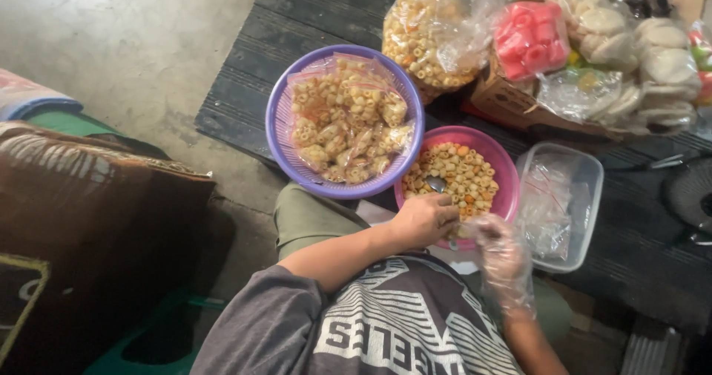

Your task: Packaging small snacks from a bowl into plastic bags using a spoon.

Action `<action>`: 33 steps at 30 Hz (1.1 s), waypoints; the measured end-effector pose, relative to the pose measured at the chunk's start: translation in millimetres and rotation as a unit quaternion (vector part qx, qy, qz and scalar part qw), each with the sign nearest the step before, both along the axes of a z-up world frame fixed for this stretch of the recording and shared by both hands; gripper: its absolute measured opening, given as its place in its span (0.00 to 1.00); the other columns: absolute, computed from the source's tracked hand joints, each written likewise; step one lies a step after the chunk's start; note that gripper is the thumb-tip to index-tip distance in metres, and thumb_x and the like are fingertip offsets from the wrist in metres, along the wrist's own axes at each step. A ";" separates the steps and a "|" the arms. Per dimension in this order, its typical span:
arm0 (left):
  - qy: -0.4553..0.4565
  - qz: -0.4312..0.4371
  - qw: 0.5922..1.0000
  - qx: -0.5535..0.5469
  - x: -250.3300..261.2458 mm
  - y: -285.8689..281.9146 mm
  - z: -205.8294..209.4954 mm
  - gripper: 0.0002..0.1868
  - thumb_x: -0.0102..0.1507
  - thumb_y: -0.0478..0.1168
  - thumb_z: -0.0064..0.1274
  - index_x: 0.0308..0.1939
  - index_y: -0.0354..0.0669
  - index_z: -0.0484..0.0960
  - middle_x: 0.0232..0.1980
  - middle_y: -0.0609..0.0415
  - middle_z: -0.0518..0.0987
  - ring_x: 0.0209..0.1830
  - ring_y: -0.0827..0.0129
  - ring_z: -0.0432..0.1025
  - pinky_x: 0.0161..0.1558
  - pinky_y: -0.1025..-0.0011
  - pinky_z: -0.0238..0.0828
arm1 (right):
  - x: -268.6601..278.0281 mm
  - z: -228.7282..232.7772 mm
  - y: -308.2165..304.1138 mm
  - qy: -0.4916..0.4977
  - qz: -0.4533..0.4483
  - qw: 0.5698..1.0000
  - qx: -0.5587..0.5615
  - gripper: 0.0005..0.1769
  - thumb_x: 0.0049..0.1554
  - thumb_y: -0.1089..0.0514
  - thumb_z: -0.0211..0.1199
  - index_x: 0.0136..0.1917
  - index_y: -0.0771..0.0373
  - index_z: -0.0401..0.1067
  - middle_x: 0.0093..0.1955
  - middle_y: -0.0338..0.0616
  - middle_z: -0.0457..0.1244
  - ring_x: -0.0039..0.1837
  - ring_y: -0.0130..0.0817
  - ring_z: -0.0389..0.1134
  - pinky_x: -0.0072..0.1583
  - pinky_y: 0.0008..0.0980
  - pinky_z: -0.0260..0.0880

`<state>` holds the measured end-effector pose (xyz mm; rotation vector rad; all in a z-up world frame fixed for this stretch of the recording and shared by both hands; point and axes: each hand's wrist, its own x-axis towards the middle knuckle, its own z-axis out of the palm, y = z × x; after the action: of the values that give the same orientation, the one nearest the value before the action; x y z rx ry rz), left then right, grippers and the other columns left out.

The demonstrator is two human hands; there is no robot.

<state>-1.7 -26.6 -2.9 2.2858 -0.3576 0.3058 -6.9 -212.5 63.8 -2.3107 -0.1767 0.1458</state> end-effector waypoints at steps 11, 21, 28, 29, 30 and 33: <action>-0.085 0.213 0.973 -0.039 31.0 171.8 16.0 0.08 0.55 0.44 0.60 0.37 0.56 0.78 0.38 0.57 0.73 0.39 0.56 0.74 0.39 0.62 0.73 | -7.4 -25.5 3.6 -0.094 -0.195 0.947 0.236 0.10 0.61 0.69 0.68 0.57 0.69 0.75 0.43 0.54 0.69 0.45 0.34 0.72 0.44 0.35 0.78; -0.061 0.451 0.874 0.170 95.9 276.3 -20.5 0.07 0.56 0.44 0.55 0.26 0.53 0.75 0.36 0.59 0.70 0.37 0.56 0.72 0.30 0.59 0.73 | -6.7 -18.3 11.8 -0.174 -0.170 0.961 0.129 0.08 0.60 0.69 0.73 0.54 0.68 0.80 0.42 0.55 0.70 0.46 0.44 0.74 0.44 0.37 0.75; 0.029 0.503 0.847 0.173 123.4 280.7 -81.0 0.05 0.56 0.41 0.55 0.32 0.50 0.74 0.38 0.53 0.69 0.22 0.48 0.75 0.23 0.51 0.73 | -11.1 -20.2 7.2 -0.105 -0.182 0.948 0.239 0.08 0.61 0.70 0.68 0.55 0.71 0.77 0.40 0.56 0.69 0.42 0.37 0.72 0.41 0.35 0.76; 0.074 0.500 0.849 0.154 126.7 284.8 -90.1 0.05 0.58 0.41 0.54 0.34 0.51 0.74 0.40 0.53 0.70 0.25 0.43 0.77 0.27 0.49 0.75 | -11.2 -18.7 8.5 -0.106 -0.179 0.948 0.243 0.07 0.61 0.69 0.68 0.54 0.72 0.77 0.40 0.56 0.69 0.43 0.38 0.72 0.42 0.36 0.76; 0.073 0.499 0.850 0.154 123.9 281.9 -80.1 0.05 0.58 0.41 0.54 0.34 0.51 0.74 0.40 0.53 0.70 0.25 0.43 0.77 0.27 0.49 0.75 | -8.3 -21.4 6.5 -0.106 -0.180 0.947 0.243 0.07 0.61 0.69 0.68 0.54 0.72 0.77 0.40 0.56 0.69 0.43 0.38 0.72 0.42 0.36 0.76; 0.125 0.506 0.851 0.058 109.1 262.6 -33.5 0.15 0.62 0.45 0.54 0.51 0.55 0.71 0.51 0.53 0.71 0.37 0.39 0.79 0.41 0.46 0.79 | -3.5 -28.0 1.1 -0.144 -0.176 0.954 0.195 0.03 0.60 0.67 0.73 0.49 0.66 0.80 0.37 0.51 0.70 0.40 0.39 0.74 0.39 0.35 0.76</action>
<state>107.4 235.9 -36.4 2.3976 1.0358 0.4949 -10.4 -211.4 35.8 -1.9187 0.0609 -0.3773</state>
